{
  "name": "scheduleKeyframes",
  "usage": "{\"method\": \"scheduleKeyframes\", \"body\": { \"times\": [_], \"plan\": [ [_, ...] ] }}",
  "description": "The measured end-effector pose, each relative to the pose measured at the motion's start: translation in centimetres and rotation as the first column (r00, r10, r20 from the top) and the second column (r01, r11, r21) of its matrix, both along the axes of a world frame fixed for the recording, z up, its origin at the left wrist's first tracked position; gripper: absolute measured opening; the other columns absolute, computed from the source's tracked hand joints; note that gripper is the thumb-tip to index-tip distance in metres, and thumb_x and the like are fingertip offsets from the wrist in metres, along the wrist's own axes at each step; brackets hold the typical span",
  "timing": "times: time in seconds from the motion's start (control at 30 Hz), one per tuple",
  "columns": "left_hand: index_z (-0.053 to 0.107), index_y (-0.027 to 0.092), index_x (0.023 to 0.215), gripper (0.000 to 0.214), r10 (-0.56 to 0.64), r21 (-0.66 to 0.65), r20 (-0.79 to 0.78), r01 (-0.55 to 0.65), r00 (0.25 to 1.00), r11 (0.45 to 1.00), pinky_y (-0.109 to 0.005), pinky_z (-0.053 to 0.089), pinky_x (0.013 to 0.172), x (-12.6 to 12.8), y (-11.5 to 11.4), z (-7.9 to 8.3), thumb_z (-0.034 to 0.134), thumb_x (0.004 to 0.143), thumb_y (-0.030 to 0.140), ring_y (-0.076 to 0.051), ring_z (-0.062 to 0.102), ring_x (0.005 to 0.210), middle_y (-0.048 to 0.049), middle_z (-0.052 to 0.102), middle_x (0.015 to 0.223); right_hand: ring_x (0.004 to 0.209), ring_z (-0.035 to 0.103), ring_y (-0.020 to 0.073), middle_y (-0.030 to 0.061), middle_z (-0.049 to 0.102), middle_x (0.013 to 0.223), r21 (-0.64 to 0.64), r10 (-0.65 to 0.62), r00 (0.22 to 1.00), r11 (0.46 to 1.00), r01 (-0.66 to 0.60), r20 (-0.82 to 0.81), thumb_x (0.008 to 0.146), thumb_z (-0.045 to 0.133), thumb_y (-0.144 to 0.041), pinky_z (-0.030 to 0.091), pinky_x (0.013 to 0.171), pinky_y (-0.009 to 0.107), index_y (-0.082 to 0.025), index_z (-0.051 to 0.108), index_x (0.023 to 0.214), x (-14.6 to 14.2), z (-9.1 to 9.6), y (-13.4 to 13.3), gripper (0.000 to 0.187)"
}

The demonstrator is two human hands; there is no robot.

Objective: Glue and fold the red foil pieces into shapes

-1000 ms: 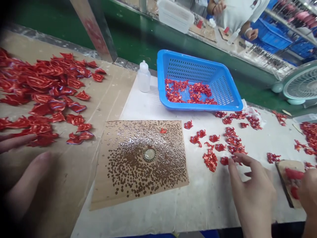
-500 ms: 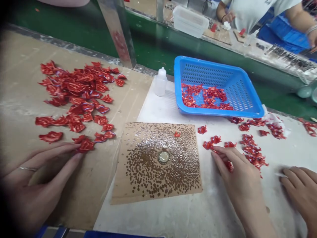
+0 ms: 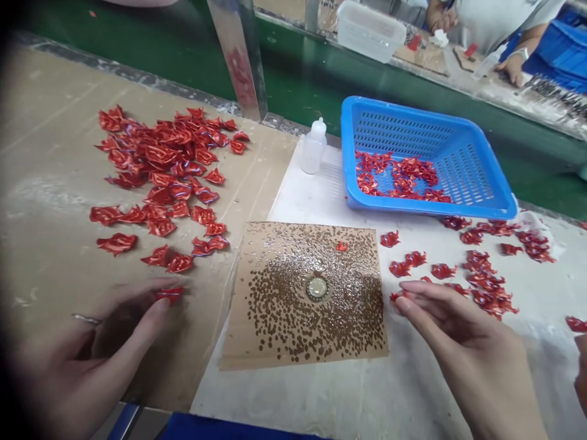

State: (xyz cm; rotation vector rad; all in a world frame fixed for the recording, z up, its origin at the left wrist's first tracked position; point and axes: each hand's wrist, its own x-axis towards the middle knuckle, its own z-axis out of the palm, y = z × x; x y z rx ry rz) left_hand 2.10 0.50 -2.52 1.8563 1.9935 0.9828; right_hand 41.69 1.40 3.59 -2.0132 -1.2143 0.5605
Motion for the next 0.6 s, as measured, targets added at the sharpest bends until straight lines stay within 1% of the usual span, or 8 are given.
{"method": "scheduleKeyframes", "body": {
  "times": [0.07,0.17,0.23,0.3,0.43,0.5,0.6],
  "plan": [
    [0.079,0.038,0.129,0.023,-0.058,0.015,0.004,0.058,0.998,0.998,-0.016,0.057,0.096,0.0,0.0,0.0,0.068,0.110,0.045,-0.010,0.079,0.102,0.0088,0.083,0.119,0.069,0.088,0.0223,0.0017,0.091,0.085,0.009,0.069,0.994,0.998,-0.069,-0.079,0.071,0.099,-0.047,0.072,0.064,0.020,-0.035,0.094,0.089,-1.6,0.5,0.8,0.022],
    [0.078,0.040,0.135,0.026,-0.073,0.067,-0.025,0.074,0.997,0.995,-0.016,0.055,0.100,0.5,0.5,-0.2,0.068,0.111,0.037,-0.009,0.077,0.104,0.0085,0.081,0.124,0.067,0.088,0.0183,-0.0013,0.090,0.083,0.058,0.206,0.963,0.978,-0.199,-0.173,0.076,0.096,-0.036,0.069,0.065,0.015,-0.038,0.094,0.086,-3.9,0.7,2.1,0.011],
    [0.076,0.039,0.140,0.031,-0.087,0.106,-0.055,0.092,0.995,0.990,-0.018,0.055,0.100,1.0,0.9,-0.2,0.068,0.111,0.033,-0.010,0.076,0.105,0.0065,0.079,0.126,0.066,0.087,0.0155,-0.0038,0.090,0.082,0.085,0.278,0.939,0.960,-0.266,-0.203,0.077,0.094,-0.030,0.068,0.066,0.013,-0.038,0.093,0.085,-5.0,0.5,2.7,0.011],
    [0.073,0.037,0.148,0.037,-0.119,0.143,-0.113,0.135,0.986,0.980,-0.020,0.055,0.098,1.6,1.4,0.1,0.065,0.112,0.027,-0.011,0.075,0.105,0.0037,0.076,0.123,0.068,0.087,0.0142,-0.0049,0.090,0.084,0.092,0.328,0.919,0.945,-0.315,-0.218,0.079,0.093,-0.027,0.068,0.068,0.012,-0.039,0.093,0.085,-5.8,0.1,3.0,0.014],
    [0.063,0.031,0.160,0.048,-0.208,0.182,-0.216,0.249,0.954,0.951,-0.024,0.055,0.096,2.3,1.8,0.6,0.056,0.114,0.018,-0.013,0.069,0.100,0.0009,0.069,0.112,0.076,0.088,0.0139,-0.0049,0.092,0.089,0.108,0.360,0.916,0.932,-0.346,-0.177,0.082,0.090,-0.025,0.069,0.073,0.014,-0.039,0.094,0.089,-7.0,-0.2,3.4,0.016],
    [0.063,0.026,0.159,0.047,-0.245,0.170,-0.237,0.288,0.940,0.942,-0.025,0.054,0.095,2.4,1.8,0.8,0.054,0.114,0.015,-0.014,0.067,0.098,0.0006,0.067,0.110,0.073,0.087,0.0135,-0.0040,0.091,0.088,0.110,0.386,0.914,0.921,-0.374,-0.124,0.083,0.087,-0.023,0.069,0.071,0.015,-0.037,0.094,0.089,-7.5,-0.1,3.6,0.017],
    [0.067,0.019,0.150,0.038,-0.265,0.149,-0.277,0.314,0.923,0.938,-0.025,0.052,0.098,2.4,1.7,0.7,0.054,0.115,0.017,-0.015,0.067,0.101,-0.0012,0.069,0.110,0.063,0.080,0.0121,-0.0029,0.089,0.080,0.111,0.434,0.899,0.898,-0.426,-0.066,0.084,0.083,-0.021,0.066,0.063,0.017,-0.032,0.094,0.090,-7.8,0.0,3.9,0.016]
  ]
}}
